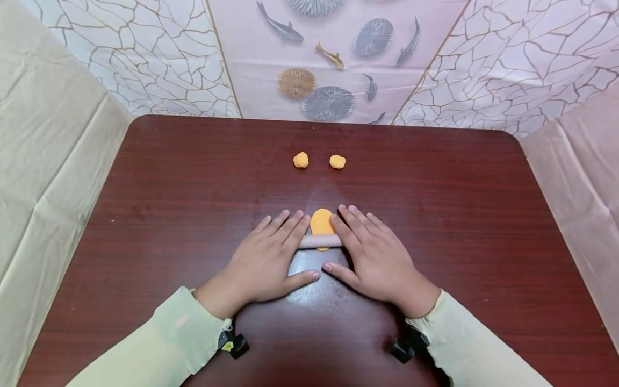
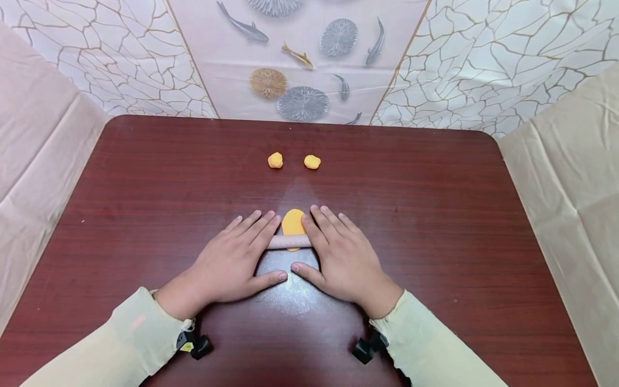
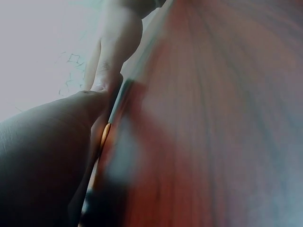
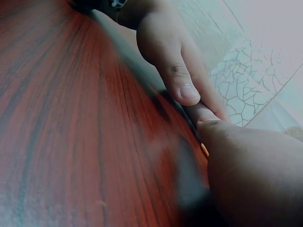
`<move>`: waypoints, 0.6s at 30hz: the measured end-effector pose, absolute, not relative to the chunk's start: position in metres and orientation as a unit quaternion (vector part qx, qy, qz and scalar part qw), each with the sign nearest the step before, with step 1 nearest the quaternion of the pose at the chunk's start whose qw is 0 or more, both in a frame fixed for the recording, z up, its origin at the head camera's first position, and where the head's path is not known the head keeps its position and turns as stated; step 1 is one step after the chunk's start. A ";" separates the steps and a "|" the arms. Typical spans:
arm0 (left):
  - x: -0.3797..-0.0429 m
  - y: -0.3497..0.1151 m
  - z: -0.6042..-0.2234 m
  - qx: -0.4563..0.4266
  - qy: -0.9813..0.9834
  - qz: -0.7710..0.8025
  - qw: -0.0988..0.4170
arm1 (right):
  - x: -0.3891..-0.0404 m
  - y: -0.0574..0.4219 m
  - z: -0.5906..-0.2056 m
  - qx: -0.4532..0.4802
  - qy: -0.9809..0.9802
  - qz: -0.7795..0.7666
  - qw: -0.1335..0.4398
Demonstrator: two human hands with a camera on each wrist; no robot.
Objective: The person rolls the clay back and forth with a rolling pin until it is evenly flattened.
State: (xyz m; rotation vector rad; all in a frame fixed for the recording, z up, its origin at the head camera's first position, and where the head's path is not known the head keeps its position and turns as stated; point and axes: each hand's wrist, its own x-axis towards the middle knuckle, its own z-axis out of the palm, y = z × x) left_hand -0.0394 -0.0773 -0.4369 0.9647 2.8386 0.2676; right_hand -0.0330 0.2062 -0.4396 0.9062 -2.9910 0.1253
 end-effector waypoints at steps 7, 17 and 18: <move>-0.043 -0.077 -0.436 0.321 0.941 0.087 0.064 | -0.037 0.206 -0.440 0.288 -0.956 0.047 0.000; -0.050 -0.076 -0.435 0.314 0.943 0.088 0.068 | -0.042 0.205 -0.438 0.284 -0.958 0.040 -0.008; -0.051 -0.076 -0.435 0.314 0.943 0.087 0.068 | -0.043 0.205 -0.438 0.284 -0.958 0.040 -0.007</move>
